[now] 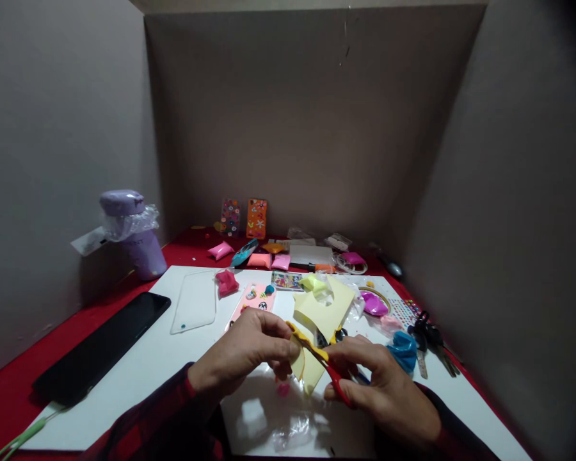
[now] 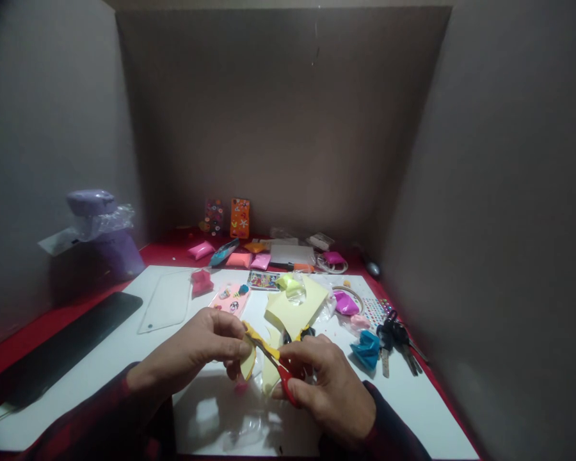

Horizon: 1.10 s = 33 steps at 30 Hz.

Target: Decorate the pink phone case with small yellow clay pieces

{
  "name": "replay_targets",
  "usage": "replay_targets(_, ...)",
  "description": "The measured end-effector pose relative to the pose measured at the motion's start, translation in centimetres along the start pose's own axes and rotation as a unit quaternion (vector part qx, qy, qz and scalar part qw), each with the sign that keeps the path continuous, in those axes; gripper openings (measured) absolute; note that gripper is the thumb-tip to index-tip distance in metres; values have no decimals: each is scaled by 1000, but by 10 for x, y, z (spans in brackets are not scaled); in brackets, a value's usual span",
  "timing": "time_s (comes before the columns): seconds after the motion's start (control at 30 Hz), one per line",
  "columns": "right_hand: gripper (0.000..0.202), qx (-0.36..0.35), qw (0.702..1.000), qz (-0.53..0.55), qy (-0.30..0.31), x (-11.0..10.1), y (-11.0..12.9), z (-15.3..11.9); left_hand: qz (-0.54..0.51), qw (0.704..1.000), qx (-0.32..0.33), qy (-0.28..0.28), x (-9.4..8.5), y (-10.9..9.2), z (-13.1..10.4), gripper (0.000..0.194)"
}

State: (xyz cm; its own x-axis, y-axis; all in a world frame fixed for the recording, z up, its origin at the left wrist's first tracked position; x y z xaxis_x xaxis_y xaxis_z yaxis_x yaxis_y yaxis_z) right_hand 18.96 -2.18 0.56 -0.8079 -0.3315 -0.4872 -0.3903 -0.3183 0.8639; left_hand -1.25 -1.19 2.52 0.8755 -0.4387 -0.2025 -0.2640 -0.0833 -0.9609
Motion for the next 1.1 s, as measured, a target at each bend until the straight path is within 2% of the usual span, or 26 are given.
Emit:
replay_targets(0.23, 8, -2, 999, 43, 20, -1, 0, 1, -7, 1000, -3, 3, 1, -2, 0, 5)
replay_targets(0.87, 8, 4, 1000, -16, 1, -1, 2, 1, -1, 1000, -12, 7, 1, -2, 0, 6)
replay_targets(1.1, 15, 0, 999, -37, 5, -2, 3, 1, 3, 1000, -15, 8, 1, -1, 0, 6)
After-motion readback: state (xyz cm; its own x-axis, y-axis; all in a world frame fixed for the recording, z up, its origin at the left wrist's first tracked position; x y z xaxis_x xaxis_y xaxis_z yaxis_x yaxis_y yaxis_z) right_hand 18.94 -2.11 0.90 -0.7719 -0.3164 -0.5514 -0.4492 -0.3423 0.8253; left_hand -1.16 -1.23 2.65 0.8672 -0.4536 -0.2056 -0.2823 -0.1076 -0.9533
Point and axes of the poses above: each hand's wrist, its own z-axis towards the middle knuckle, its own x-axis out of the palm, y = z × x, the point moved 1 cm from there along z, towards the middle knuckle, and after that the axes turned 13 degrees about z, right-handed, at the moved point
